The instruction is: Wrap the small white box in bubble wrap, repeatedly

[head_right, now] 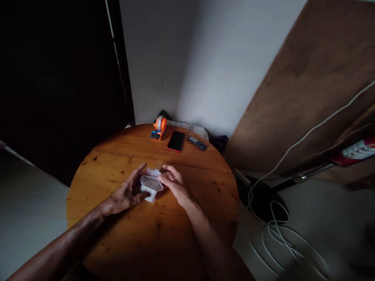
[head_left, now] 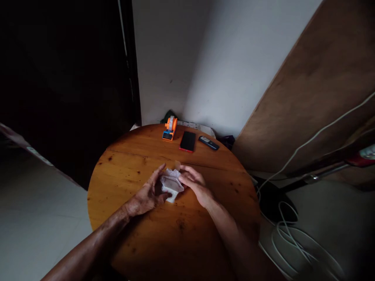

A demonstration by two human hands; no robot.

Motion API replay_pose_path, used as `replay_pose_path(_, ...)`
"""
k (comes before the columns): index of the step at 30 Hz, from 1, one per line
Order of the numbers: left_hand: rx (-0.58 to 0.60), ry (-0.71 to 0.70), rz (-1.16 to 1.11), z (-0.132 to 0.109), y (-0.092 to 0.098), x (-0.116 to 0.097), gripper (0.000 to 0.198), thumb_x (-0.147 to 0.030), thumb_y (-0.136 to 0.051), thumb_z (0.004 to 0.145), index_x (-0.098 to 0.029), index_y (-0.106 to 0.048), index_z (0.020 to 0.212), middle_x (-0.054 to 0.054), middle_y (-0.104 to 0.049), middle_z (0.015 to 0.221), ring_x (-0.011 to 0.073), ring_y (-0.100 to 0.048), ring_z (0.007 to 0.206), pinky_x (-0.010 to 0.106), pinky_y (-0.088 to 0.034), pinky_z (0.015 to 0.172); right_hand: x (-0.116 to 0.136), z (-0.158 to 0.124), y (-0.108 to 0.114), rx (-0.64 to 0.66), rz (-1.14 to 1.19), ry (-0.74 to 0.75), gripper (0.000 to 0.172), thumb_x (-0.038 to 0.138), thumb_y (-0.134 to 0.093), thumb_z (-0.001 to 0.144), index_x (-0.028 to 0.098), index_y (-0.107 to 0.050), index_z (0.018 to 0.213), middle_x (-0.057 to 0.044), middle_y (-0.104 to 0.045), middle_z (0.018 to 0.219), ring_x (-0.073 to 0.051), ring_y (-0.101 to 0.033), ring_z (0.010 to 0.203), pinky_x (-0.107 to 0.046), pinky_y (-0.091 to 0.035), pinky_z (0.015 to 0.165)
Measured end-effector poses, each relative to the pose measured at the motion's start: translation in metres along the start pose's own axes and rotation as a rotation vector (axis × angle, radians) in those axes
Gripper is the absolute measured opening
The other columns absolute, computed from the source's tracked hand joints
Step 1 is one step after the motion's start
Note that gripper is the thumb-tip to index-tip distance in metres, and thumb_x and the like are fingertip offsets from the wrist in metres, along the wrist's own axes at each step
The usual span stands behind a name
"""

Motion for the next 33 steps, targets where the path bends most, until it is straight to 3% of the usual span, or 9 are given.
replay_pose_path(6,0.094,0.041,0.043,-0.006,-0.006,-0.005,0.106,-0.028,-0.079,0.074,-0.029,-0.011,0.156,0.016,-0.032,0.154,0.0306,-0.042,0.135,0.046,-0.036,0.111,0.009,0.002,0.006,-0.087,0.000,0.138,0.030,0.042,-0.076,0.070,0.021,-0.069,0.090,-0.001,-0.070,0.080,-0.014,-0.058,0.064,-0.026,-0.046,0.057)
replay_pose_path(11,0.074,0.064,-0.044,-0.004,0.003,-0.008,0.085,-0.034,-0.075,0.076,-0.028,-0.031,0.148,0.013,-0.049,0.138,0.0289,-0.053,0.121,0.043,-0.045,0.099,0.007,0.006,0.023,-0.218,0.052,0.163,0.031,0.041,-0.078,0.067,0.021,-0.068,0.087,0.000,-0.066,0.075,-0.014,-0.055,0.064,-0.026,-0.044,0.056)
replay_pose_path(16,0.038,0.110,-0.184,-0.002,0.005,0.002,0.051,-0.026,-0.073,0.073,-0.020,-0.056,0.121,0.008,-0.063,0.115,0.0215,-0.061,0.097,0.031,-0.049,0.080,0.011,0.008,0.024,-0.225,-0.040,0.185,0.036,0.047,-0.075,0.067,0.021,-0.065,0.091,-0.001,-0.065,0.079,-0.016,-0.057,0.067,-0.028,-0.046,0.058)
replay_pose_path(19,-0.011,0.162,-0.192,-0.001,0.009,0.008,0.048,-0.022,-0.074,0.070,-0.018,-0.061,0.116,0.006,-0.066,0.106,0.0196,-0.062,0.088,0.030,-0.049,0.076,0.027,-0.002,0.027,-0.299,-0.152,0.270,0.033,0.047,-0.073,0.071,0.023,-0.060,0.089,0.002,-0.059,0.072,-0.013,-0.054,0.061,-0.026,-0.045,0.056)
replay_pose_path(22,-0.053,0.133,-0.224,0.001,0.012,0.004,0.058,-0.023,-0.076,0.067,-0.018,-0.061,0.123,0.010,-0.066,0.118,0.0260,-0.061,0.103,0.034,-0.049,0.084,0.029,-0.010,0.012,-0.165,-0.286,0.219,0.031,0.053,-0.061,0.083,0.023,-0.056,0.083,0.005,-0.050,0.060,-0.012,-0.049,0.053,-0.025,-0.041,0.051)
replay_pose_path(25,-0.024,0.105,-0.241,0.001,0.007,-0.002,0.067,-0.022,-0.076,0.064,-0.020,-0.060,0.129,0.011,-0.063,0.128,0.0300,-0.058,0.113,0.036,-0.047,0.088,0.020,-0.015,-0.011,0.013,-0.382,0.176,0.033,0.055,-0.063,0.081,0.023,-0.055,0.087,0.003,-0.054,0.067,-0.013,-0.052,0.059,-0.026,-0.042,0.055)
replay_pose_path(30,0.061,0.087,-0.335,-0.001,-0.003,-0.009,0.069,-0.022,-0.072,0.063,-0.020,-0.062,0.131,0.010,-0.064,0.128,0.0300,-0.058,0.114,0.036,-0.044,0.090,0.006,-0.008,-0.014,-0.049,-0.387,0.181,0.030,0.050,-0.064,0.078,0.023,-0.054,0.088,0.003,-0.056,0.072,-0.014,-0.050,0.061,-0.026,-0.038,0.055)
replay_pose_path(33,0.019,0.072,-0.376,0.001,0.001,-0.008,0.063,-0.023,-0.071,0.063,-0.018,-0.066,0.125,0.010,-0.068,0.121,0.0282,-0.059,0.110,0.037,-0.043,0.092,0.003,-0.003,-0.005,-0.097,-0.333,0.138,0.025,0.047,-0.058,0.081,0.022,-0.058,0.078,0.003,-0.052,0.064,-0.013,-0.046,0.057,-0.026,-0.034,0.053)
Point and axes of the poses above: each hand's wrist, its own z-axis towards the middle knuckle, its own y-axis out of the back of the hand, x = y × z, the point moved 8 cm from there along z, towards the middle knuckle
